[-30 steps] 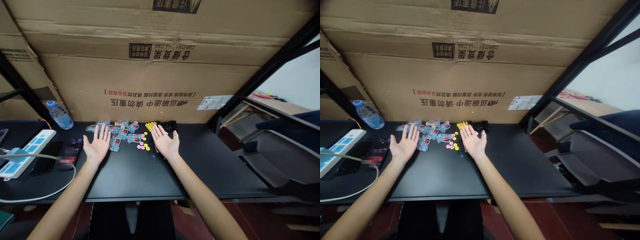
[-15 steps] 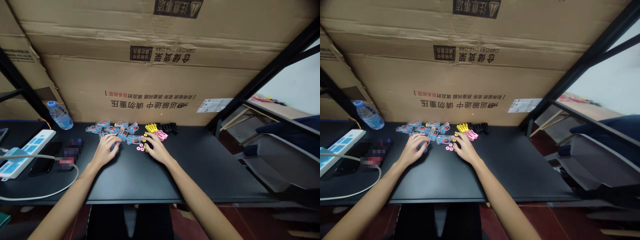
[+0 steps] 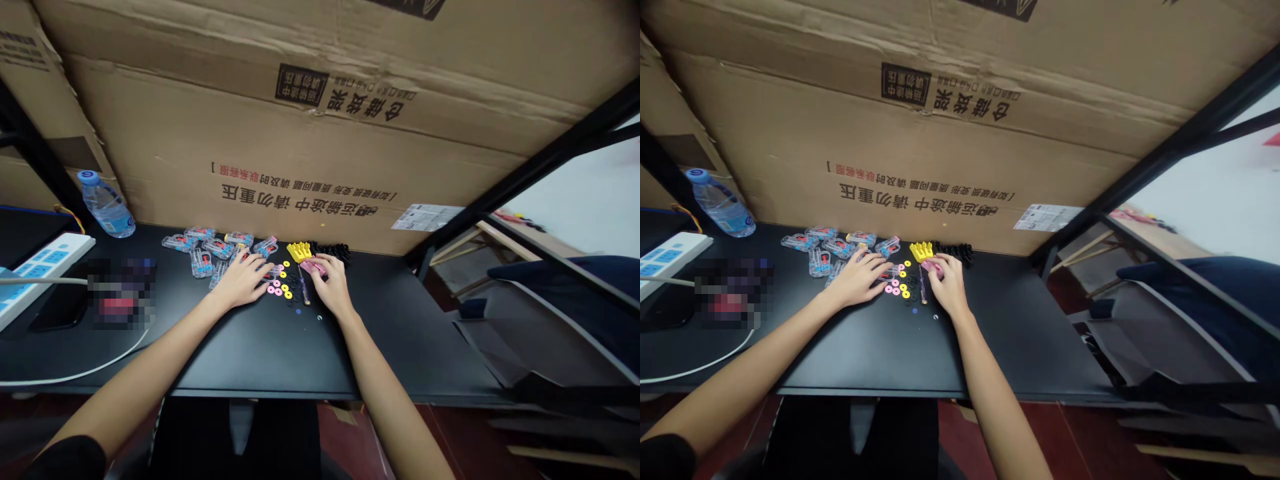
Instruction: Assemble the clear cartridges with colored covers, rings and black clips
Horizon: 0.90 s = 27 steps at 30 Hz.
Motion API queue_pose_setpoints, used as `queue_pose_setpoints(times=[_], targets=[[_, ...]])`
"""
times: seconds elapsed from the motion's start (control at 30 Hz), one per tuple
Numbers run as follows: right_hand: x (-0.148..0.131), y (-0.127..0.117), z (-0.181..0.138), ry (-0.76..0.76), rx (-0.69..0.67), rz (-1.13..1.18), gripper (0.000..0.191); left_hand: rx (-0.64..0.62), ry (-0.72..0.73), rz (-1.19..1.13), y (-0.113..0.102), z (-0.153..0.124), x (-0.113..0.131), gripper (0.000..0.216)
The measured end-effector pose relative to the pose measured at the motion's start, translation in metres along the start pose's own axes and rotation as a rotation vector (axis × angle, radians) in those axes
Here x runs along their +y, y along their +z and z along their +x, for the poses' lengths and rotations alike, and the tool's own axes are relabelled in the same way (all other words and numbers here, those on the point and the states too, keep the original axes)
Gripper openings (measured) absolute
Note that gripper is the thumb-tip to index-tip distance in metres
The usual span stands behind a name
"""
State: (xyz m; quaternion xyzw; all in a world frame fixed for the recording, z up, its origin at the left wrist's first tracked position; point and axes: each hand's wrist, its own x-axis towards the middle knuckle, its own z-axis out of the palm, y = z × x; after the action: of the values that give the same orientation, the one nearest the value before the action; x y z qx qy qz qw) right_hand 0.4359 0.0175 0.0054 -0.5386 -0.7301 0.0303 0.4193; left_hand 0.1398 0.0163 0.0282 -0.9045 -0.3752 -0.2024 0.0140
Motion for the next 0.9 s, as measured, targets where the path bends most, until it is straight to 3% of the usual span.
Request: queue_pose_setpoints(times=[0.27,0.43,0.53,0.7,0.9], targets=[[0.008,-0.001,0.003,0.033,0.022,-0.025,0.029,0.01,-0.023,-0.054,-0.005,0.003,-0.007,0.041],[0.009,-0.008,0.003,0.033,0.035,-0.086,0.026,0.079,-0.047,-0.138,-0.022,-0.008,-0.007,0.045],[0.009,-0.015,0.004,0.023,0.036,-0.134,0.025,0.029,-0.045,-0.16,-0.03,-0.019,-0.008,0.042],[0.013,-0.019,0.004,0.053,0.051,-0.158,0.034,0.024,-0.059,-0.044,-0.027,-0.02,-0.004,0.037],[0.011,-0.004,0.005,-0.02,-0.014,-0.145,0.02,0.046,-0.051,0.035,-0.022,-0.019,0.001,0.021]])
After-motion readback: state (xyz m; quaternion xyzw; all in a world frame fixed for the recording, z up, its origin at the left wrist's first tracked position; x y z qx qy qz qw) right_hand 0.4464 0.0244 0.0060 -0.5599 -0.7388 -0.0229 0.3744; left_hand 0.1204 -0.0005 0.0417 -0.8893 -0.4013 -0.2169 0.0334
